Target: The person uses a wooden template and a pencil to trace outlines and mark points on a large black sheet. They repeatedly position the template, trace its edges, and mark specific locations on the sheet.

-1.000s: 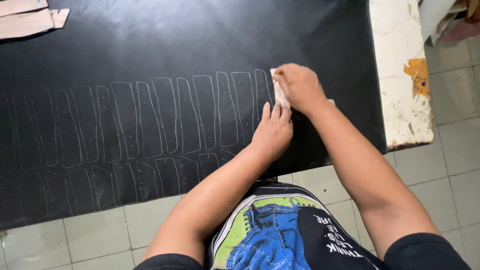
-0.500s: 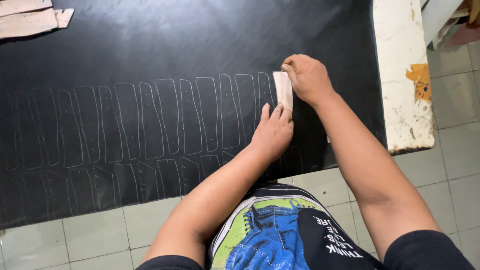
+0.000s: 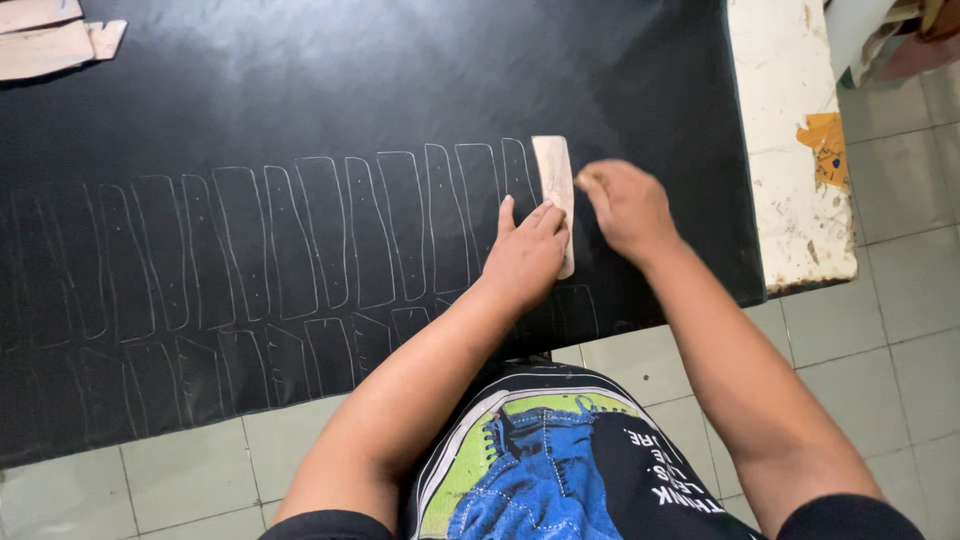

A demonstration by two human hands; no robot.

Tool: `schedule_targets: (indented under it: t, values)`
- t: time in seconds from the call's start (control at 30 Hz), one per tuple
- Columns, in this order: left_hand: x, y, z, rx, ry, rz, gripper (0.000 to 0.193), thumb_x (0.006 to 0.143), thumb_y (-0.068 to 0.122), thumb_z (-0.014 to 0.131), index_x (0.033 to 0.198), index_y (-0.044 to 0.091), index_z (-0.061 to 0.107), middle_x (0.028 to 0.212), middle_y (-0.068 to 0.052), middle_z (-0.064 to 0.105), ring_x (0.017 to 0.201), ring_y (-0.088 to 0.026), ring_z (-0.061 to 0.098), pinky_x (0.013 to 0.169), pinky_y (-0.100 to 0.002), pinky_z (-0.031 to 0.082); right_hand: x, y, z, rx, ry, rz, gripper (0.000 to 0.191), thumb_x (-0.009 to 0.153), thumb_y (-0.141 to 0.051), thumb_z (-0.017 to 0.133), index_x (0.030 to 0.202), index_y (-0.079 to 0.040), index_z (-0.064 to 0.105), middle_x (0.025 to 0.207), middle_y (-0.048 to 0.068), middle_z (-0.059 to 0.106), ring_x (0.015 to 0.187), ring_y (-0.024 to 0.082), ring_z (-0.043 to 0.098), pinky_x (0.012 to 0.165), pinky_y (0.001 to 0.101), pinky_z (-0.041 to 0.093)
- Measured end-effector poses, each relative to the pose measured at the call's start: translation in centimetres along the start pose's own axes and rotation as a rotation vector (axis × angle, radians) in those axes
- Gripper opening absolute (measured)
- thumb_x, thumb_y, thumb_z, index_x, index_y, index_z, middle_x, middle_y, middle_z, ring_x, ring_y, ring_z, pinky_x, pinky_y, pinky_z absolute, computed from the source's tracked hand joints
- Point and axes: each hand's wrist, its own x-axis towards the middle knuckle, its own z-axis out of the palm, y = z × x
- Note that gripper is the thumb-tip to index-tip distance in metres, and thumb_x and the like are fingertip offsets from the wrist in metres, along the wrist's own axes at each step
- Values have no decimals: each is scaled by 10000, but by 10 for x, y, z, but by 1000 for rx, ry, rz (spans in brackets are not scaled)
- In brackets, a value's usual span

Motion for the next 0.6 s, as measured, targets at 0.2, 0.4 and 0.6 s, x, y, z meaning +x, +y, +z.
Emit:
schedule_targets:
  t: [0.2, 0.4, 0.6]
  values:
    - [0, -2, -1, -60, 2, 8, 204, 880, 115, 607, 1061, 77, 693, 1217, -72, 594, 1341, -229, 515, 1131, -680, 276, -66, -28, -13, 44, -69, 72, 136, 991, -157, 677, 1026, -34, 724, 987, 140, 728, 901, 339, 700, 789, 411, 551]
    - [1, -5, -7, -67, -23, 18, 309, 781, 120, 709, 1087, 80, 694, 1360, -75, 562, 1296, -216, 536, 1091, -627, 321, -98, -41, -20, 88, -87, 95, 115, 981, -140, 677, 1026, -42, 715, 958, 119, 723, 883, 326, 698, 775, 403, 547]
    - [8, -6, -12, -73, -79, -7, 377, 732, 157, 783, 1093, 87, 701, 1445, -67, 530, 1287, -218, 532, 1065, -618, 319, -106, -46, -19, 79, -96, 93, 116, 970, -149, 689, 1028, -53, 717, 944, 112, 720, 870, 323, 684, 775, 404, 538]
